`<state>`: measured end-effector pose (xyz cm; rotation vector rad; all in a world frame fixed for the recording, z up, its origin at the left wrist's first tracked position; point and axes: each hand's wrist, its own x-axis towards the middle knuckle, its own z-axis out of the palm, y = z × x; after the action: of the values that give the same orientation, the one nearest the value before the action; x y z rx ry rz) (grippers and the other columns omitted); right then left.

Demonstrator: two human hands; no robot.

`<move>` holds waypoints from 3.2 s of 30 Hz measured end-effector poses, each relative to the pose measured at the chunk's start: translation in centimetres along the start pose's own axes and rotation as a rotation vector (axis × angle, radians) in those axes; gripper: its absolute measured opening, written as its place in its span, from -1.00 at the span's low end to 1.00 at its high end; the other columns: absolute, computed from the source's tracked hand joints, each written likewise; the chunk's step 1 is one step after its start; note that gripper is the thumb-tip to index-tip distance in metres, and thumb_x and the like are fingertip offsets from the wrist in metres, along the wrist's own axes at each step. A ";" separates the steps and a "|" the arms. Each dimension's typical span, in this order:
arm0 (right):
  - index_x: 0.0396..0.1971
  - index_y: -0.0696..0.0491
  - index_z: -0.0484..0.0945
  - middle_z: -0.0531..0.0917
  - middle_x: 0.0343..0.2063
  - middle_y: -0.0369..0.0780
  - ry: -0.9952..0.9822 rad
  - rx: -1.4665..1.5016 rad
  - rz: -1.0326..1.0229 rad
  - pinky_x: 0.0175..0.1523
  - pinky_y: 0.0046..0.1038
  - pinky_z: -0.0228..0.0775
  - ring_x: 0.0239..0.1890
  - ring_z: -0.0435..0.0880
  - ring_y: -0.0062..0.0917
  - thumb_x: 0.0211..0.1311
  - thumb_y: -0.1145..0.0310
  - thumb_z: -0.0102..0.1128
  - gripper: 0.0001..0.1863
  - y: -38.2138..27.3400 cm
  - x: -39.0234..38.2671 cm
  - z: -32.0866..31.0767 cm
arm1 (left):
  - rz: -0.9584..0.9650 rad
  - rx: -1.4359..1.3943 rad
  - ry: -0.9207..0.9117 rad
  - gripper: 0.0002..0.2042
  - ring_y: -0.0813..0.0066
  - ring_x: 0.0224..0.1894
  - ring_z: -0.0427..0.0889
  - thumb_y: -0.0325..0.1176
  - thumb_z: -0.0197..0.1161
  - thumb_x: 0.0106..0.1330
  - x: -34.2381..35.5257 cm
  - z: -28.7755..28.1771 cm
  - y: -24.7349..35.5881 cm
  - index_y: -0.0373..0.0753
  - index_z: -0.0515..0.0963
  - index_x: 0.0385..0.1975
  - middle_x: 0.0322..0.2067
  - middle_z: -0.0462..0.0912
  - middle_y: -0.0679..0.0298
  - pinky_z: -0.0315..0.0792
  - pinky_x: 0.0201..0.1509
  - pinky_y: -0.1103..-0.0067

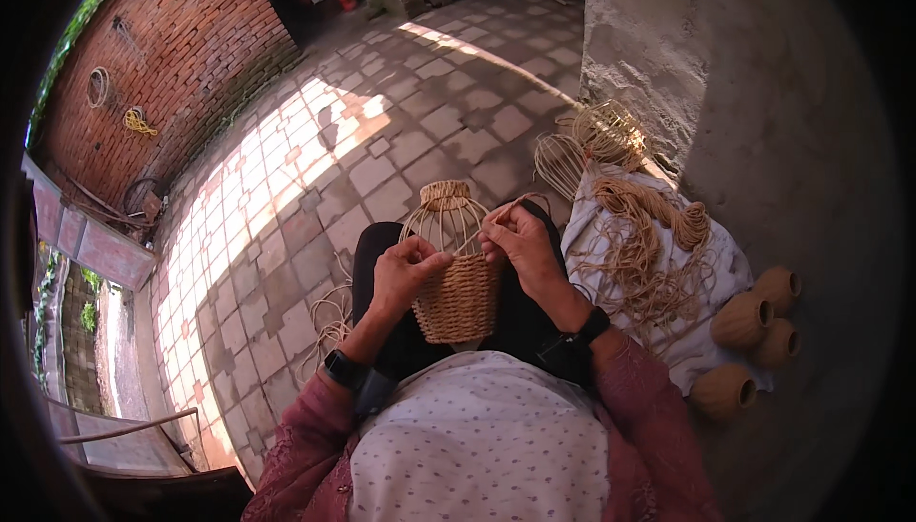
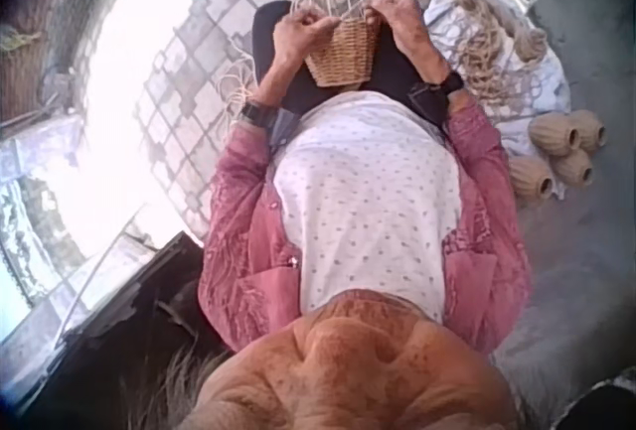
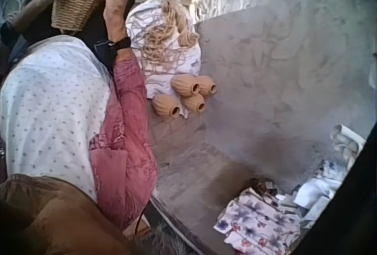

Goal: Weaving a small wicker or rattan basket by hand.

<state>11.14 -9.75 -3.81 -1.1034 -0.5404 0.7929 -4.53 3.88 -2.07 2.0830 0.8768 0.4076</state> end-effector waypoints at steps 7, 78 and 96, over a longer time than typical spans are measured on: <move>-0.45 0.15 0.52 0.60 -0.54 -0.15 -0.069 -1.062 -0.390 -0.26 -0.31 0.43 -0.43 0.63 -0.36 -0.01 0.39 0.20 -0.85 -0.3 3.2 2.8 | -0.015 0.116 0.040 -0.68 0.31 -0.50 0.63 0.02 0.32 0.00 -0.4 0.3 1.2 -0.13 0.56 -0.56 -0.62 0.60 0.25 0.47 -0.35 0.42; -0.28 0.02 0.56 0.53 -0.38 -0.25 -0.217 -1.133 -0.652 -0.08 -0.34 0.27 -0.23 0.51 -0.35 -0.07 0.49 0.25 -0.74 -0.8 -0.2 -1.7 | 0.065 -0.556 0.060 -0.83 0.67 -0.56 0.53 -0.56 0.11 0.22 0.7 0.8 0.6 -0.26 0.37 -0.20 -0.48 0.50 0.33 0.48 -0.50 0.71; -0.25 0.13 0.62 0.64 -0.35 -0.19 0.069 -1.763 -0.349 -0.13 -0.38 0.39 -0.27 0.60 -0.36 0.05 0.33 0.16 -0.73 -16.6 4.3 -18.0 | -0.067 -0.765 0.046 -0.79 0.62 -0.59 0.53 -0.56 0.17 0.17 1.1 -0.7 -1.6 -0.23 0.36 -0.22 -0.49 0.55 0.28 0.47 -0.53 0.69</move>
<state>31.76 -20.47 4.95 -2.4805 -1.4036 -0.2671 -4.89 5.73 -2.94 1.3410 0.6681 0.6385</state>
